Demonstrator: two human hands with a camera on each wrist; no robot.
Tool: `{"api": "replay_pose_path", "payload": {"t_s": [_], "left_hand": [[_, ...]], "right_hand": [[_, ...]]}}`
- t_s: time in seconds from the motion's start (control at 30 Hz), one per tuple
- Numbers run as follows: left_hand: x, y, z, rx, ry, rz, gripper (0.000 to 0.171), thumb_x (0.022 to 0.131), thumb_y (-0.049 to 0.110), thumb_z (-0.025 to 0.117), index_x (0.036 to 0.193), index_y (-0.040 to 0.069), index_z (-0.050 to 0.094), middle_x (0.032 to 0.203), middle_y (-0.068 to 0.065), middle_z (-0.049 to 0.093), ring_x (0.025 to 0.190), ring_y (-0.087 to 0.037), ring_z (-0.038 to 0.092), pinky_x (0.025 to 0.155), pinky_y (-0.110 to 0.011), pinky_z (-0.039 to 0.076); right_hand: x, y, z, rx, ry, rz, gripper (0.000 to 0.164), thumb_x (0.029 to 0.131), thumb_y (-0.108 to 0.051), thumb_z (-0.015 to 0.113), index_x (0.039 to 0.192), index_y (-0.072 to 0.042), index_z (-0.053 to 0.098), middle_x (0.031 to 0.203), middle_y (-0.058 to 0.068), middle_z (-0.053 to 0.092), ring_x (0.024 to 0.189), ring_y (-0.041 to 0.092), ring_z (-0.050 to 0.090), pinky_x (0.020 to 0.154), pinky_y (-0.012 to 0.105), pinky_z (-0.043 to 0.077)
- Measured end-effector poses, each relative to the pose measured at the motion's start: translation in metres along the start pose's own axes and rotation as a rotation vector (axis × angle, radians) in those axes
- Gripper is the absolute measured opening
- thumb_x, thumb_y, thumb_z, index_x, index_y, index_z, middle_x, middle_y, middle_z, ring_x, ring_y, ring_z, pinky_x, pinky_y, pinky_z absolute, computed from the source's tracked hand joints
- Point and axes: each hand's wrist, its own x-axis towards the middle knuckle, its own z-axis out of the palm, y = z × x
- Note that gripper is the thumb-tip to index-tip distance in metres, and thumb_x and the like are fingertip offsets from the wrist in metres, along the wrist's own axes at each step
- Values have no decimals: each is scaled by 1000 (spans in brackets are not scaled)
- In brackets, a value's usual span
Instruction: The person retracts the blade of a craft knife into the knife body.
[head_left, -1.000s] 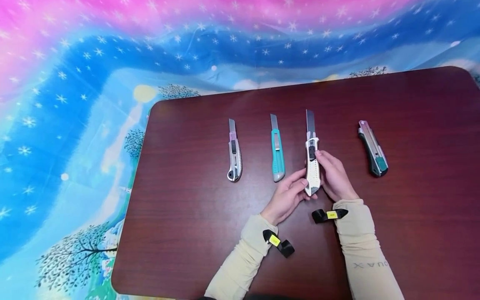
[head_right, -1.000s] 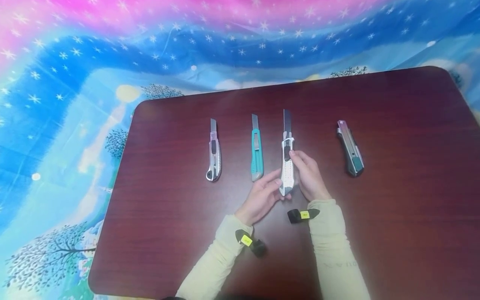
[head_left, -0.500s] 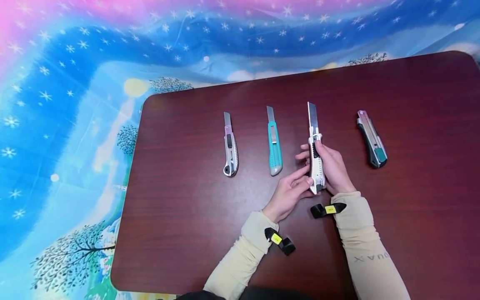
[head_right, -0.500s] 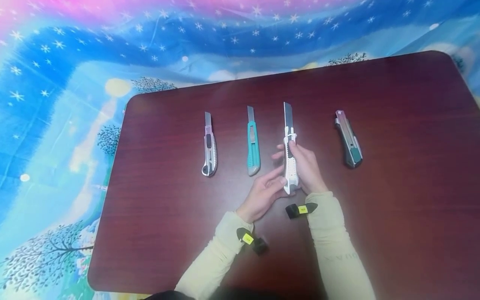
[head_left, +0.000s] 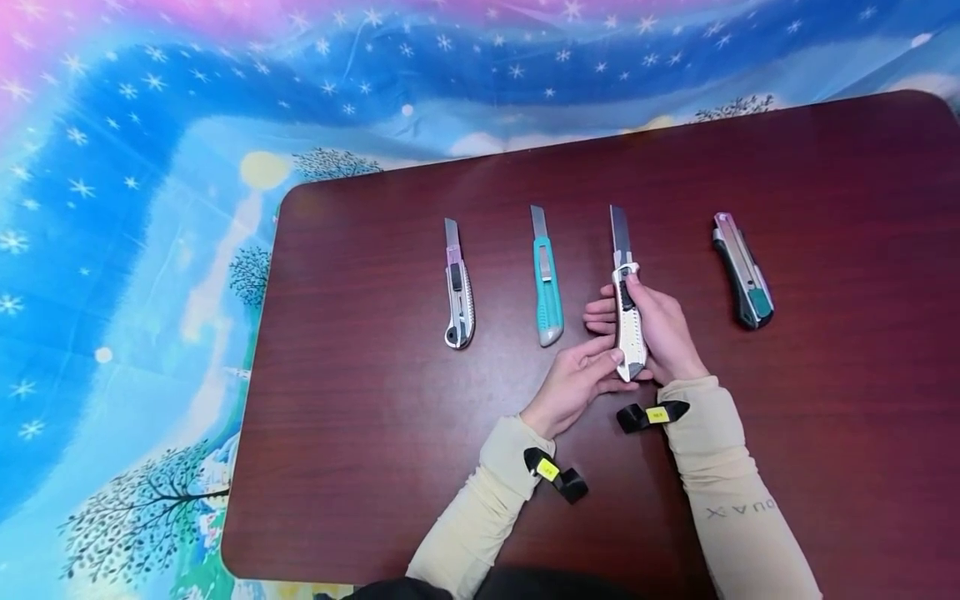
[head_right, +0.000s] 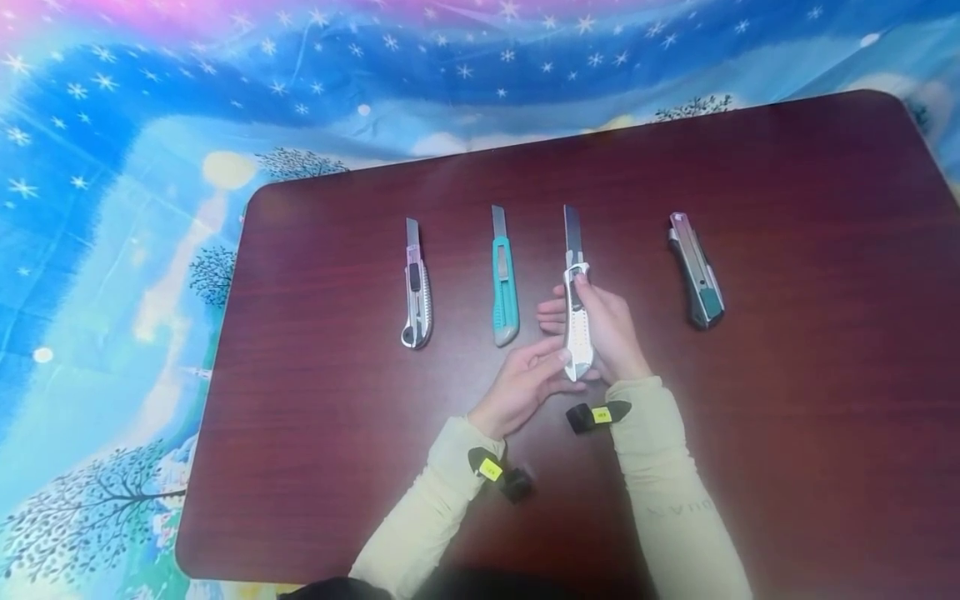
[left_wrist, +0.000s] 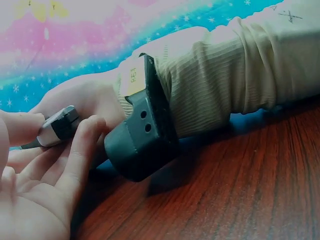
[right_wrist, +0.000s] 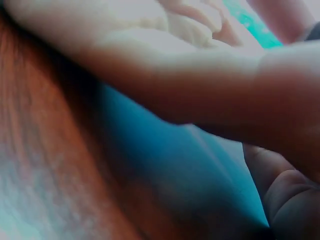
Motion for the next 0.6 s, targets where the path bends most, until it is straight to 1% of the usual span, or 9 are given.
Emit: {"api": "replay_pose_path", "payload": {"t_s": [0.07, 0.2, 0.3, 0.47, 0.6], "left_hand": [[0, 0, 0, 7, 6, -7, 36, 94, 13, 45, 126, -3, 44, 119, -34, 48, 95, -22, 63, 85, -40, 52], [0, -1, -1, 27, 16, -19, 36, 94, 14, 46, 126, -2, 45, 119, -33, 50, 95, -21, 63, 85, -39, 52], [0, 0, -1, 41, 25, -22, 35, 93, 13, 47, 125, -2, 46, 118, -34, 50, 94, -21, 64, 84, -37, 53], [0, 1, -1, 41, 40, -32, 35, 93, 12, 47, 125, -3, 47, 117, -33, 51, 93, -20, 64, 84, -37, 53], [0, 2, 0, 27, 56, -30, 35, 93, 9, 46, 125, -4, 46, 119, -29, 53, 95, -29, 63, 84, -39, 53]], "right_hand": [[0, -1, 0, 25, -1, 9, 58, 94, -35, 42, 120, 16, 33, 91, 14, 68, 86, 27, 66, 80, 42, 51], [2, 0, -1, 41, 30, 30, 59, 93, -35, 46, 119, 16, 34, 87, 14, 69, 82, 26, 67, 79, 42, 51], [4, 3, -2, -3, 55, 23, 58, 92, -35, 48, 117, 15, 37, 85, 12, 69, 80, 24, 67, 75, 39, 54], [5, 6, -2, -72, 77, -22, 56, 92, -35, 48, 115, 15, 41, 83, 10, 70, 77, 23, 68, 71, 35, 57], [5, 7, -2, -75, 97, -39, 55, 92, -36, 48, 114, 14, 42, 80, 9, 69, 73, 21, 68, 70, 34, 57]]}}
